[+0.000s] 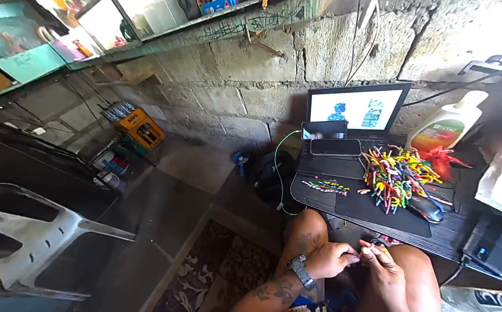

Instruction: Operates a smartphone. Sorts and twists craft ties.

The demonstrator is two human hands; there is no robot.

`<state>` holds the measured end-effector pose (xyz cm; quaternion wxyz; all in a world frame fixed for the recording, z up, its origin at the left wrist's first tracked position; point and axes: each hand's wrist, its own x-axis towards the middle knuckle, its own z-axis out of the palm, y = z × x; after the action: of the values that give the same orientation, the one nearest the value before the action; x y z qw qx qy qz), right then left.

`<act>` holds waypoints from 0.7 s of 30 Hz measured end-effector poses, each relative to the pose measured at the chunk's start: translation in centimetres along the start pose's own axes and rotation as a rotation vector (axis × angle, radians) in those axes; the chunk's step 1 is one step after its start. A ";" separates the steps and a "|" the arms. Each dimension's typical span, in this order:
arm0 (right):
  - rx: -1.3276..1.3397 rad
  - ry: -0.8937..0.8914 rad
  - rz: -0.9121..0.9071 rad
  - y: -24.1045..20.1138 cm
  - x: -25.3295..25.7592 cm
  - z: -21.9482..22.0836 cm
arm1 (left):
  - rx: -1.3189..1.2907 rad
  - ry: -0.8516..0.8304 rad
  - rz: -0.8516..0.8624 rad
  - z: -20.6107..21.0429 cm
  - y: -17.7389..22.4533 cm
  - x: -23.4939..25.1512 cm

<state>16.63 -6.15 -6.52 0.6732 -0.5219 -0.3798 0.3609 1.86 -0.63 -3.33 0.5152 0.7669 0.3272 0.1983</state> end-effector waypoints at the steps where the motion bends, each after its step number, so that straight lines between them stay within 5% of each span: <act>1: 0.003 -0.002 -0.004 0.2 0.0 -0.1 | -0.001 -0.003 -0.004 0.0 0.0 0.0; 7: 0.082 -0.179 -0.016 -0.5 -0.2 -0.8 | -0.232 0.011 -0.114 -0.3 0.3 0.1; 12: -0.255 -0.255 -0.202 0.0 -0.6 -0.7 | -0.217 -0.086 -0.210 -1.0 0.6 0.2; 18: -0.748 -0.098 -0.286 -0.4 -0.7 0.0 | 0.102 0.056 0.110 -0.1 -0.4 -0.3; 21: -0.732 -0.063 -0.284 -0.4 -0.8 0.0 | 0.220 0.195 0.230 0.8 -1.0 -0.9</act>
<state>16.29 -6.95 -6.22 0.4739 -0.6584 -0.5722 0.1205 1.51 -1.54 -4.54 0.3679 0.8282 0.3053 0.2925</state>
